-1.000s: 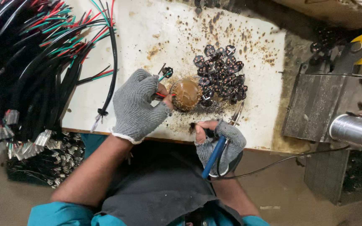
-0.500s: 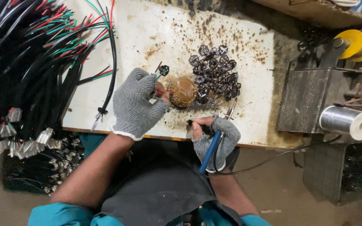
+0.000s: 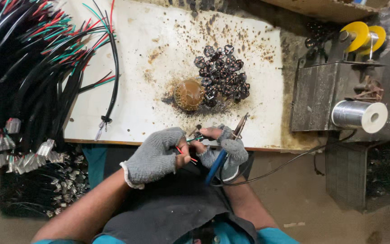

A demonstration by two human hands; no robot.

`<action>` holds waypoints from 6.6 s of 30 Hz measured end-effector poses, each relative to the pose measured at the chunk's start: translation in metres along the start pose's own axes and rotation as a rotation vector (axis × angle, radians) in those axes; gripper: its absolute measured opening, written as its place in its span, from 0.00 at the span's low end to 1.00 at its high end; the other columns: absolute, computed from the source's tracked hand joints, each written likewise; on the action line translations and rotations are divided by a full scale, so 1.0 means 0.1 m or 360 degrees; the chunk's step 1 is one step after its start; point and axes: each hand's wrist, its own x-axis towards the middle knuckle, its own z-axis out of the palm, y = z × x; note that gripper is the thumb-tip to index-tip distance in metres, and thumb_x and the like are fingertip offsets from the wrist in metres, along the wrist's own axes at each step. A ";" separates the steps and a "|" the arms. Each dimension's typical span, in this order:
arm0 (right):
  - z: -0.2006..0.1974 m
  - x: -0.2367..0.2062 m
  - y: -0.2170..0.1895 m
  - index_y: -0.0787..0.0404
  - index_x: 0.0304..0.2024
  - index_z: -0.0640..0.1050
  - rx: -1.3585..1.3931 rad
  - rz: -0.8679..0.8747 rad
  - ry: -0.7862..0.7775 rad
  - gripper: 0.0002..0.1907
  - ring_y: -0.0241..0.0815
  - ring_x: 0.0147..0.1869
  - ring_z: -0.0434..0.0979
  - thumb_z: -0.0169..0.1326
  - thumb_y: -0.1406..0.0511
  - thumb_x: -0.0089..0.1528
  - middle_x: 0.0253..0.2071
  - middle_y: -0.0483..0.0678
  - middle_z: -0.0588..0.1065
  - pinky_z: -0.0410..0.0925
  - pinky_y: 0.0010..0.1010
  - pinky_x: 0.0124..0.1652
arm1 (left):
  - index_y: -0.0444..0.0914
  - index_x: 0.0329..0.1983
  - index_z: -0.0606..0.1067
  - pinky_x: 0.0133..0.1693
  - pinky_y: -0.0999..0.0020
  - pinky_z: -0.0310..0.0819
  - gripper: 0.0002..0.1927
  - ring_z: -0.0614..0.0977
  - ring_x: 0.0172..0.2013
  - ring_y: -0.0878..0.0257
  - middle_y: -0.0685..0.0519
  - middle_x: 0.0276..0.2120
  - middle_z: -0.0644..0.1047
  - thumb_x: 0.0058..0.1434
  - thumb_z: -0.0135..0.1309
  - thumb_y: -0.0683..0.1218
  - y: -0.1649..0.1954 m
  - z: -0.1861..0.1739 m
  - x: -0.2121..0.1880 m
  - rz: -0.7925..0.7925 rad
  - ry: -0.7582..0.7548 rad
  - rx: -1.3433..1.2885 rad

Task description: The person solders wires to small connector components at a workbench. They hold a wire against a component with one hand, apply a heated soldering iron with the other, dip the joint in flux, and place finished connectors on the table while drawing new wires from a bundle.

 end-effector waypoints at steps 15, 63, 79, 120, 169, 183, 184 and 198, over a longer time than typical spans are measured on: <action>0.10 0.25 -0.36 0.51 0.46 0.84 -0.1163 -0.0408 -0.0292 0.16 0.52 0.47 0.79 0.70 0.59 0.55 0.39 0.46 0.82 0.68 0.39 0.49 | 0.43 0.28 0.76 0.35 0.57 0.75 0.09 0.82 0.34 0.52 0.53 0.32 0.78 0.49 0.66 0.47 -0.08 -0.07 0.12 0.0609 0.0666 0.1271; -0.37 -0.04 0.08 0.51 0.37 0.82 -0.1282 -0.0964 -0.0847 0.12 0.45 0.28 0.72 0.61 0.60 0.50 0.25 0.41 0.71 0.64 0.41 0.33 | 0.41 0.32 0.75 0.35 0.55 0.75 0.10 0.80 0.35 0.49 0.49 0.36 0.77 0.49 0.63 0.46 -0.08 -0.03 0.10 0.0598 0.0643 0.1434; -0.37 -0.07 0.05 0.56 0.37 0.82 -0.1187 -0.0848 -0.0681 0.11 0.50 0.31 0.73 0.57 0.59 0.55 0.28 0.47 0.73 0.65 0.44 0.35 | 0.42 0.30 0.76 0.34 0.55 0.75 0.11 0.80 0.35 0.49 0.49 0.35 0.77 0.44 0.63 0.47 -0.06 -0.03 0.11 0.0573 0.0622 0.1447; -0.30 -0.09 0.01 0.62 0.55 0.72 -0.0264 -0.0259 0.0189 0.24 0.41 0.40 0.82 0.56 0.51 0.66 0.37 0.47 0.79 0.77 0.31 0.41 | 0.41 0.27 0.77 0.32 0.55 0.75 0.06 0.80 0.32 0.49 0.49 0.31 0.77 0.49 0.63 0.45 -0.04 0.02 0.15 0.0700 0.0807 0.1484; -0.05 0.32 -0.36 0.56 0.43 0.79 -0.1635 -0.0726 -0.0351 0.12 0.53 0.37 0.75 0.66 0.70 0.60 0.33 0.50 0.75 0.67 0.44 0.36 | 0.42 0.26 0.76 0.31 0.54 0.74 0.05 0.80 0.32 0.49 0.50 0.30 0.76 0.50 0.60 0.46 -0.03 0.01 0.16 0.0594 0.0774 0.1535; -0.17 0.42 -0.41 0.56 0.40 0.80 -0.1458 -0.1104 -0.0705 0.15 0.54 0.43 0.79 0.65 0.68 0.50 0.39 0.50 0.79 0.67 0.45 0.39 | 0.42 0.26 0.76 0.30 0.54 0.73 0.06 0.80 0.31 0.50 0.50 0.30 0.75 0.52 0.59 0.48 0.01 -0.01 0.15 0.0608 0.0742 0.1567; -0.15 0.40 -0.38 0.55 0.40 0.80 -0.1388 -0.1146 -0.0656 0.14 0.53 0.44 0.79 0.66 0.69 0.51 0.40 0.49 0.80 0.69 0.44 0.41 | 0.42 0.28 0.76 0.30 0.54 0.73 0.06 0.80 0.31 0.50 0.50 0.31 0.75 0.52 0.59 0.48 0.00 -0.02 0.15 0.0641 0.0761 0.1558; 0.08 0.25 -0.30 0.56 0.40 0.83 -0.1306 -0.0456 0.0006 0.12 0.52 0.44 0.78 0.69 0.66 0.54 0.38 0.51 0.79 0.69 0.38 0.47 | 0.42 0.27 0.75 0.30 0.53 0.73 0.06 0.79 0.31 0.49 0.49 0.30 0.74 0.50 0.60 0.47 -0.08 -0.01 0.15 0.0677 0.0754 0.1536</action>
